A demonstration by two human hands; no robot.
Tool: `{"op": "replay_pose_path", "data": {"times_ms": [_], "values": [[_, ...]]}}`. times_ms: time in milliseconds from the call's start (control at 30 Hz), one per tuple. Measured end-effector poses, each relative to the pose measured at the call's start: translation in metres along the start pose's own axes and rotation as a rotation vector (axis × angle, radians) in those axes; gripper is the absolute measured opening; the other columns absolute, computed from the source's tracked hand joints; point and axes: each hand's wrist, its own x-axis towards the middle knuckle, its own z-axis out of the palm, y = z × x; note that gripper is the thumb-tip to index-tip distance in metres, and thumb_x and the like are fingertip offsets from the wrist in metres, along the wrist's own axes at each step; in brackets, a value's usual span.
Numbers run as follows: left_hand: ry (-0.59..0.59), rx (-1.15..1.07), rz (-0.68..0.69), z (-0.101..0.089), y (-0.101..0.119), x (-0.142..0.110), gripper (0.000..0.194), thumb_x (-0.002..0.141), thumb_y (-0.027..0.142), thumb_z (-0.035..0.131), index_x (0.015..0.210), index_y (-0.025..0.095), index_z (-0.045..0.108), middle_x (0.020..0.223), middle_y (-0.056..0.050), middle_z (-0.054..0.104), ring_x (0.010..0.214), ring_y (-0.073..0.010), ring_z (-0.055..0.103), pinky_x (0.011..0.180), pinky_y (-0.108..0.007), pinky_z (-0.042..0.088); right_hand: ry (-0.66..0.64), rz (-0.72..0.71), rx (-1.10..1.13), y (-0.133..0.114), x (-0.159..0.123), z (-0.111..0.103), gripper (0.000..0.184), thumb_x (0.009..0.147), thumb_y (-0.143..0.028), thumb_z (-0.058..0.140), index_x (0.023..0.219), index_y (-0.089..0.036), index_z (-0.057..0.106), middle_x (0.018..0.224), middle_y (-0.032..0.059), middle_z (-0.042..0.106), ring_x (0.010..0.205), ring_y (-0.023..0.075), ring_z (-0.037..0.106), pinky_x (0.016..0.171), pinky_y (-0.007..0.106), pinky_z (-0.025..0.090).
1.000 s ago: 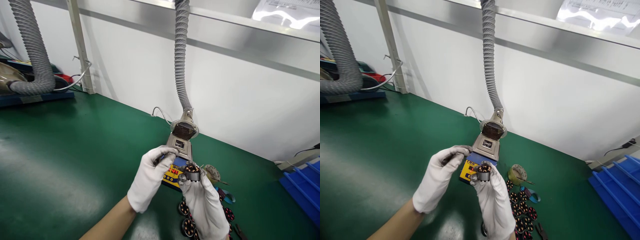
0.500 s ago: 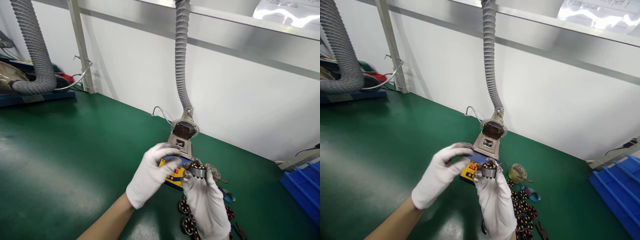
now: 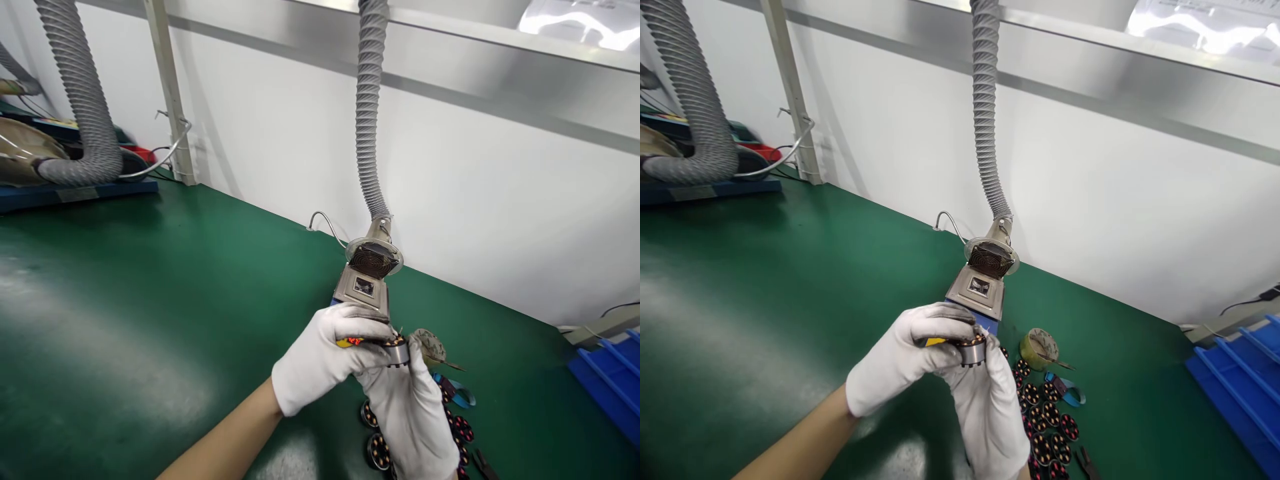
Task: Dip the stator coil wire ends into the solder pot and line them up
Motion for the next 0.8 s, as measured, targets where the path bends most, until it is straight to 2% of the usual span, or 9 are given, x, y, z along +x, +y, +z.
{"op": "replay_pose_path", "data": {"times_ms": [100,233,267,367,433,500,633,700,800], "values": [[0.158,-0.146,-0.020,0.004,-0.004,-0.002,0.007,0.075,0.014,0.070,0.072,0.020,0.072,0.080,-0.002,0.068,0.078,-0.0157,0.063,0.073,-0.023,0.051,0.005,0.018,-0.026,0.003,-0.001,0.002,0.019,0.075,-0.032,0.071,0.092,-0.025,0.071,0.096,0.0017,0.071,0.081,0.0102,0.064,0.077,0.021,0.051],[0.321,-0.145,0.007,-0.004,-0.003,-0.003,0.006,0.075,0.016,0.070,0.070,0.020,0.071,0.080,-0.001,0.069,0.079,-0.0144,0.064,0.073,-0.020,0.051,-0.011,0.049,-0.075,0.000,-0.004,-0.002,0.018,0.075,-0.036,0.070,0.088,-0.023,0.072,0.087,0.0024,0.072,0.075,0.0118,0.065,0.076,0.024,0.053],[0.314,-0.147,-0.027,-0.007,-0.001,-0.002,0.004,0.072,0.016,0.073,0.073,0.020,0.072,0.083,-0.002,0.070,0.080,-0.0157,0.064,0.073,-0.021,0.052,-0.015,0.050,-0.093,-0.002,-0.005,-0.003,0.019,0.075,-0.037,0.070,0.087,-0.022,0.072,0.085,0.0027,0.072,0.072,0.0121,0.065,0.073,0.024,0.053],[0.161,-0.220,-0.214,-0.009,0.004,-0.002,0.023,0.064,0.015,0.078,0.086,0.017,0.072,0.090,-0.005,0.070,0.083,-0.0206,0.066,0.073,-0.026,0.055,0.011,0.019,-0.149,-0.004,-0.006,-0.007,0.020,0.074,-0.038,0.070,0.088,-0.024,0.071,0.085,0.0031,0.072,0.069,0.0130,0.065,0.068,0.025,0.054],[0.158,-0.238,-0.249,-0.004,0.005,-0.002,0.016,0.067,0.012,0.074,0.082,0.016,0.072,0.087,-0.005,0.070,0.081,-0.0205,0.066,0.074,-0.028,0.055,0.049,-0.042,-0.223,-0.004,-0.004,-0.011,0.022,0.073,-0.036,0.071,0.091,-0.024,0.070,0.089,0.0036,0.071,0.070,0.0140,0.065,0.067,0.027,0.055],[0.240,-0.213,-0.163,0.003,0.005,-0.004,0.006,0.071,0.011,0.070,0.072,0.016,0.072,0.082,-0.004,0.069,0.077,-0.0173,0.065,0.072,-0.024,0.055,0.087,-0.198,-0.341,-0.001,0.001,-0.015,0.026,0.070,-0.036,0.074,0.092,-0.024,0.069,0.089,0.0041,0.071,0.071,0.0154,0.066,0.064,0.027,0.056],[0.317,-0.237,-0.016,0.003,0.006,-0.007,0.008,0.071,0.013,0.073,0.072,0.020,0.072,0.080,0.000,0.069,0.074,-0.0127,0.063,0.068,-0.017,0.052,0.172,-0.712,-0.694,0.008,0.011,-0.023,0.033,0.061,-0.025,0.081,0.090,-0.024,0.065,0.086,0.0016,0.070,0.074,0.0163,0.067,0.065,0.026,0.056],[0.326,-0.283,-0.094,-0.001,0.007,-0.006,0.013,0.072,0.019,0.074,0.084,0.023,0.072,0.089,-0.001,0.070,0.083,-0.0140,0.064,0.075,-0.017,0.051,0.210,-0.941,-0.859,0.014,0.012,-0.026,0.037,0.063,-0.014,0.078,0.094,-0.025,0.060,0.097,0.0011,0.068,0.085,0.0157,0.066,0.070,0.026,0.055],[0.158,-0.354,-0.327,0.000,0.006,-0.005,0.035,0.072,0.031,0.075,0.105,0.020,0.067,0.105,-0.006,0.068,0.100,-0.0205,0.061,0.085,-0.023,0.048,0.201,-1.289,-1.118,0.023,0.012,-0.030,0.041,0.066,-0.002,0.071,0.098,-0.024,0.057,0.109,0.0018,0.062,0.099,0.0143,0.061,0.082,0.026,0.052]]}}
